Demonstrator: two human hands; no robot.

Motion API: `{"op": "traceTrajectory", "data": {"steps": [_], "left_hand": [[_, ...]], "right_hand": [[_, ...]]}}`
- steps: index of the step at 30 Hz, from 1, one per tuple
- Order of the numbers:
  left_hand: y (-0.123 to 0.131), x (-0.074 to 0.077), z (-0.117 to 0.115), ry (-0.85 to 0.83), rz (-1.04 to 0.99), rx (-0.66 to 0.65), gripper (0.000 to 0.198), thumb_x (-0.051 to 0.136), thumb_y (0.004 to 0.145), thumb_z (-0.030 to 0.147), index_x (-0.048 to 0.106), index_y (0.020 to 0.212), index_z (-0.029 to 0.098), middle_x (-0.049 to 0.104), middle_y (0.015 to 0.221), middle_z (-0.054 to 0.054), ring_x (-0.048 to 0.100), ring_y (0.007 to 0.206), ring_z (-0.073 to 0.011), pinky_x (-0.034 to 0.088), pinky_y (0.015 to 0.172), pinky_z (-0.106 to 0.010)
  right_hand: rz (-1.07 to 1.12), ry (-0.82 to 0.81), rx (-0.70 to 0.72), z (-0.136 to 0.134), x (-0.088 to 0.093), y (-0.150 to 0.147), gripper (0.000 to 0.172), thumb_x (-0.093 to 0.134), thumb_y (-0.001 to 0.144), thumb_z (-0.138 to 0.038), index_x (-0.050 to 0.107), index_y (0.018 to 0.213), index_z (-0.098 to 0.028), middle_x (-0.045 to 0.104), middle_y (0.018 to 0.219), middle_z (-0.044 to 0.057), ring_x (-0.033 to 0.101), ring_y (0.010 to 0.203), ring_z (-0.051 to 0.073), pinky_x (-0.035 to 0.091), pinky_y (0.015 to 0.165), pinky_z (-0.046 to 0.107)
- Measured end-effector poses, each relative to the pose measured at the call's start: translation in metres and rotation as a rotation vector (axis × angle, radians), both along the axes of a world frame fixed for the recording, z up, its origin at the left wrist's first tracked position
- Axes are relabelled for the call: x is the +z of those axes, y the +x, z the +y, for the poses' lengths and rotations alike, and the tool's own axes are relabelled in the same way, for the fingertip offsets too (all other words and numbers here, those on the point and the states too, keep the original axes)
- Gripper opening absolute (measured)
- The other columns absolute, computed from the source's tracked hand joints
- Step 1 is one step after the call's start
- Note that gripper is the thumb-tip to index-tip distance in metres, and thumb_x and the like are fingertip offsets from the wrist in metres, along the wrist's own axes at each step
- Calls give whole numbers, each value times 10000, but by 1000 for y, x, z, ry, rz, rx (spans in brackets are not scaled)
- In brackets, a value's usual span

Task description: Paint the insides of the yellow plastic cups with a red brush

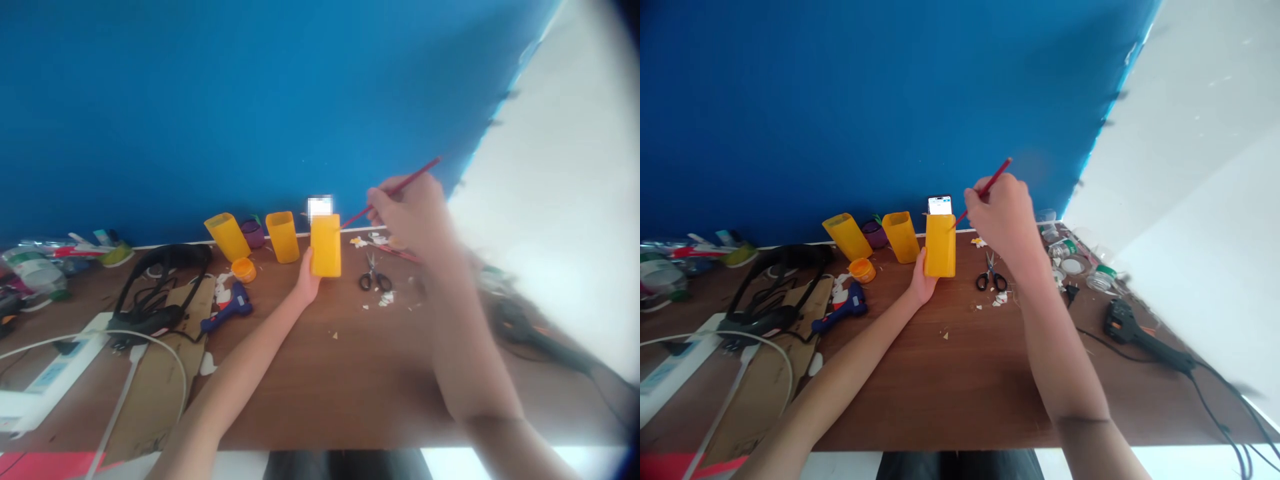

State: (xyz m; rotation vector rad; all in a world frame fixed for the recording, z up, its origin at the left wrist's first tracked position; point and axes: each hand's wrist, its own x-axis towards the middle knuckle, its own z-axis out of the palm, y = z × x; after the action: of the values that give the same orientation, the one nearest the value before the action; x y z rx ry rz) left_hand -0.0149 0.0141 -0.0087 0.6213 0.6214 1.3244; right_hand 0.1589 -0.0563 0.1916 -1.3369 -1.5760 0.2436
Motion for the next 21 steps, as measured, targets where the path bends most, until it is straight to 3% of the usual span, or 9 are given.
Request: {"op": "traceTrajectory", "data": {"steps": [4, 12, 16, 21], "left_hand": [[0, 2, -1, -21, -1, 11, 394, 566, 919, 491, 670, 1182, 217, 705, 1196, -51, 639, 1137, -228, 536, 852, -307], [1, 0, 0, 12, 0, 15, 384, 569, 918, 483, 668, 1180, 219, 694, 1227, -44, 633, 1151, -221, 526, 885, -309], [1, 1, 0, 11, 0, 13, 375, 571, 917, 486, 667, 1174, 230, 699, 1209, -33, 639, 1131, -213, 531, 855, -298], [-1, 1, -1, 36, 0, -1, 389, 570, 914, 508, 668, 1176, 237, 703, 1202, -39, 639, 1143, -223, 533, 873, -309]], "right_hand": [[-45, -61, -154, -12, 10, 18, 250, 556, 853, -252, 624, 620, -190, 641, 598, 64, 596, 560, 196, 490, 607, 371], [57, 55, 162, -2, -1, -9, 220, 545, 908, -337, 660, 780, -201, 658, 687, 42, 617, 605, 178, 501, 583, 331], [14, 18, 65, 6, -4, -6, 220, 542, 888, -301, 648, 725, -197, 640, 621, 33, 610, 572, 178, 500, 583, 333], [5, 0, -113, -4, 5, 11, 223, 550, 857, -281, 644, 674, -197, 651, 590, 47, 631, 572, 208, 524, 623, 382]]}}
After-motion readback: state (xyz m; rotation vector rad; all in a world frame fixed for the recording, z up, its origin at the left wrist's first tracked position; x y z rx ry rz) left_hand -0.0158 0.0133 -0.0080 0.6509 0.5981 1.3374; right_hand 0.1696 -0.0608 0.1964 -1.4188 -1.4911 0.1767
